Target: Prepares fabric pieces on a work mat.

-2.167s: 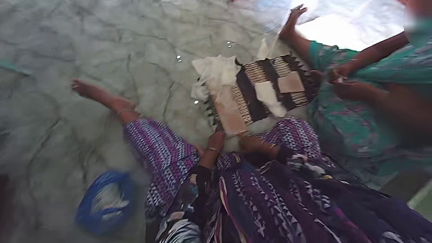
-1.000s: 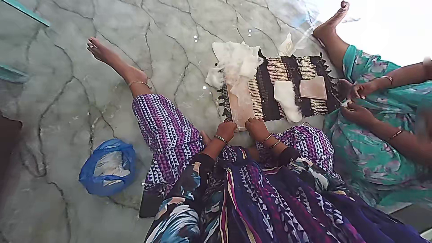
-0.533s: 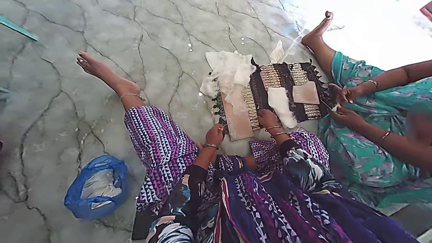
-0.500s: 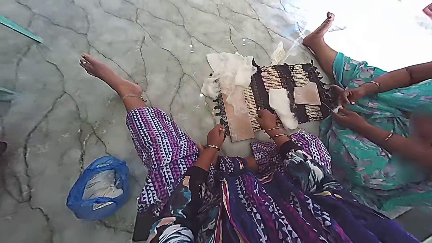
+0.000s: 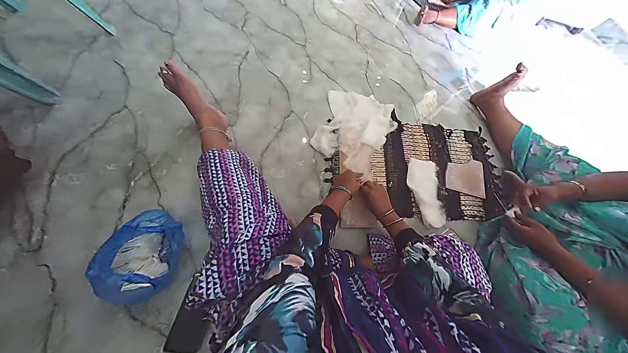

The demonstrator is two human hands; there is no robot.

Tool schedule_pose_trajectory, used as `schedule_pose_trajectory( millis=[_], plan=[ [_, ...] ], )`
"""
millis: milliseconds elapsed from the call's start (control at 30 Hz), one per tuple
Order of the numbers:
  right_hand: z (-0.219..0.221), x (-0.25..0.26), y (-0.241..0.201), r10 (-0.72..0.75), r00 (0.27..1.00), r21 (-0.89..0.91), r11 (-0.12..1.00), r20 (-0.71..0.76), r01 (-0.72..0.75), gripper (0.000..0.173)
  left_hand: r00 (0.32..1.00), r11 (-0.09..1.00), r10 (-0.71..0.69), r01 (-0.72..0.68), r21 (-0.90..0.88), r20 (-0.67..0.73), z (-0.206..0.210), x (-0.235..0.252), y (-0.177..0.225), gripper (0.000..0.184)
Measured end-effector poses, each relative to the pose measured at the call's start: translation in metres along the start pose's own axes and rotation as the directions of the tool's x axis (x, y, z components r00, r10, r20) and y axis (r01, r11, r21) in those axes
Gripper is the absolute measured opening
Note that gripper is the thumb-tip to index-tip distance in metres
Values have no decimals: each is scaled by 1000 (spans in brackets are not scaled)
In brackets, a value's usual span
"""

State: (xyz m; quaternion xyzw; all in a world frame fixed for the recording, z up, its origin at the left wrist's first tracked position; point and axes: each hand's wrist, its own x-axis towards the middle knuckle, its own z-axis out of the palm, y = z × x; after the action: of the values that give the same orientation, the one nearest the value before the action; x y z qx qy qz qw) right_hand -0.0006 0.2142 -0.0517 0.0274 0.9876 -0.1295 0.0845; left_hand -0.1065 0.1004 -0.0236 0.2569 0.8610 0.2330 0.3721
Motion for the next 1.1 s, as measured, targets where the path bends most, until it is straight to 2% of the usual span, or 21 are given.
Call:
schedule_pose_trajectory(
  millis=[133,167,233,300,367,433,533,600,667,767,833,933,1000,1100],
  plan=[
    [7,9,2,1,998,75,997,-56,4,27,1000,997,-21,21,80,1,6,8,1,40],
    [6,9,0,15,1000,95,995,-26,-12,28,1000,996,-31,31,81,-4,5,7,1,40],
    [-7,-2,-13,79,986,132,986,146,-98,30,999,996,-45,44,82,2,4,4,1,40],
    [-38,-17,-30,115,900,209,953,420,-220,33,999,998,-39,39,53,-8,0,5,0,40],
    [-43,-38,-19,58,875,379,886,480,-267,26,1000,999,-25,25,22,-4,3,12,2,40],
    [-47,-58,-10,30,876,599,718,482,-354,19,999,999,-37,37,26,19,7,12,-1,41],
    [-63,-72,-4,93,894,826,349,439,-442,10,1000,998,-12,13,-57,8,5,4,-7,46],
    [-69,-74,2,131,909,899,149,395,-412,15,997,969,61,-72,-237,-52,3,-8,-7,43],
    [-68,-74,4,136,922,929,25,362,-368,20,993,872,112,-120,-474,-45,3,-32,-2,38],
    [-67,-72,5,150,934,946,-66,323,-316,23,980,740,147,-18,-672,136,9,-65,5,42],
    [-69,-72,5,171,942,956,-107,287,-272,25,945,683,233,10,-730,230,15,-71,1,32],
    [-73,-76,7,206,948,965,-145,244,-217,28,930,698,282,-29,-715,238,19,-70,0,15],
    [-75,-79,8,230,943,964,-168,240,-204,27,945,731,237,-20,-682,227,18,-71,4,9],
    [-74,-79,8,208,934,954,-136,290,-266,12,962,756,185,-8,-654,202,16,-71,7,9]
  ],
)
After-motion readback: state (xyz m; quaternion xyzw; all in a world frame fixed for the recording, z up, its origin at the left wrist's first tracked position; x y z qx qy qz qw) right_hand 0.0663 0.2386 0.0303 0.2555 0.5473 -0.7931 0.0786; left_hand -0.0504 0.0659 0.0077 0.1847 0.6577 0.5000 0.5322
